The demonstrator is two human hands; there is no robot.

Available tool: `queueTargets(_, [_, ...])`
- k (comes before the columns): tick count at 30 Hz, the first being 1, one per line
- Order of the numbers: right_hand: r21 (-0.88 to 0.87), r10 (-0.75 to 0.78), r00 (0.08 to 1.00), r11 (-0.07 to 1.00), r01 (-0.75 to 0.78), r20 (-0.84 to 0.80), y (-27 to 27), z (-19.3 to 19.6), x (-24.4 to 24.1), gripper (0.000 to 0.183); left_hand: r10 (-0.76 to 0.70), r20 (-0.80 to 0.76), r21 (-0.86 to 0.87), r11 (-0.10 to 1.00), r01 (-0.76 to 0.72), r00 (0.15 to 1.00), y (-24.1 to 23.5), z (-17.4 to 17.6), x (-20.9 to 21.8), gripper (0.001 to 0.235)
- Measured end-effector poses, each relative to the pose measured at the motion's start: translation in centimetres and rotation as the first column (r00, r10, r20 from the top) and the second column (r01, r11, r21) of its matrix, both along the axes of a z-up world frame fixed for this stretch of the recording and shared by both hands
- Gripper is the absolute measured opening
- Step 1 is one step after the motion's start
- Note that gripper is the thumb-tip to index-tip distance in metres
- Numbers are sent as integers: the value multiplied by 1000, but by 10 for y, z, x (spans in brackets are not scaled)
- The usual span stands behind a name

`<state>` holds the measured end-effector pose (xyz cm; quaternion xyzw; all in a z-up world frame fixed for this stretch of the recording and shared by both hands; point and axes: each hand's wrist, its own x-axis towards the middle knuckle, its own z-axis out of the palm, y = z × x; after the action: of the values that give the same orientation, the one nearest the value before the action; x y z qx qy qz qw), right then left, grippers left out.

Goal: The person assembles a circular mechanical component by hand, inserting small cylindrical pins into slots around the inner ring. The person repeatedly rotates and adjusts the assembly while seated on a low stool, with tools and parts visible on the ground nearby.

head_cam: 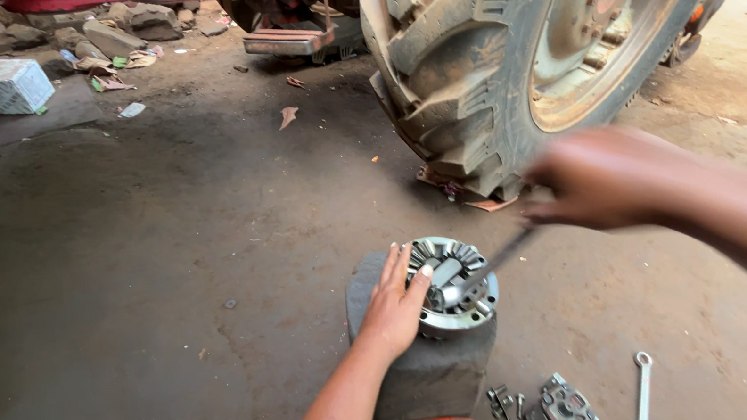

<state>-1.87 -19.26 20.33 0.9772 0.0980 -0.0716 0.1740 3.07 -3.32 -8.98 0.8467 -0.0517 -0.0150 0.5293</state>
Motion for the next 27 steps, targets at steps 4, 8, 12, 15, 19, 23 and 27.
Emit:
queueTargets(4, [85, -79, 997, 993, 80, -11, -30, -14, -5, 29, -21, 36, -8, 1000, 22, 999, -3, -8, -2, 70])
queueTargets(8, [50, 87, 996, 995, -88, 4, -24, -23, 16, 35, 9, 63, -39, 999, -7, 998, -3, -13, 6, 70])
queueTargets(12, [137, -20, 1000, 990, 20, -6, -26, -15, 11, 31, -11, -7, -63, 998, 10, 1000, -5, -18, 4, 70])
queueTargets(15, [215, -32, 998, 976, 19, 55, -17, -6, 6, 32, -53, 52, -63, 996, 57, 997, 4, -16, 3, 70])
queueTargets(19, [-16, 41, 997, 999, -40, 71, -9, -12, 7, 33, -32, 118, -79, 996, 41, 993, -6, -13, 3, 72])
queueTargets(23, [-24, 117, 989, 993, -115, 92, -10, -32, 30, 37, -13, 26, -36, 999, 14, 1000, 3, -13, -1, 76])
queueTargets(27, [247, -58, 971, 969, -1, 234, -60, -31, 40, 49, -42, 1, 6, 999, 42, 999, -9, -7, -7, 86])
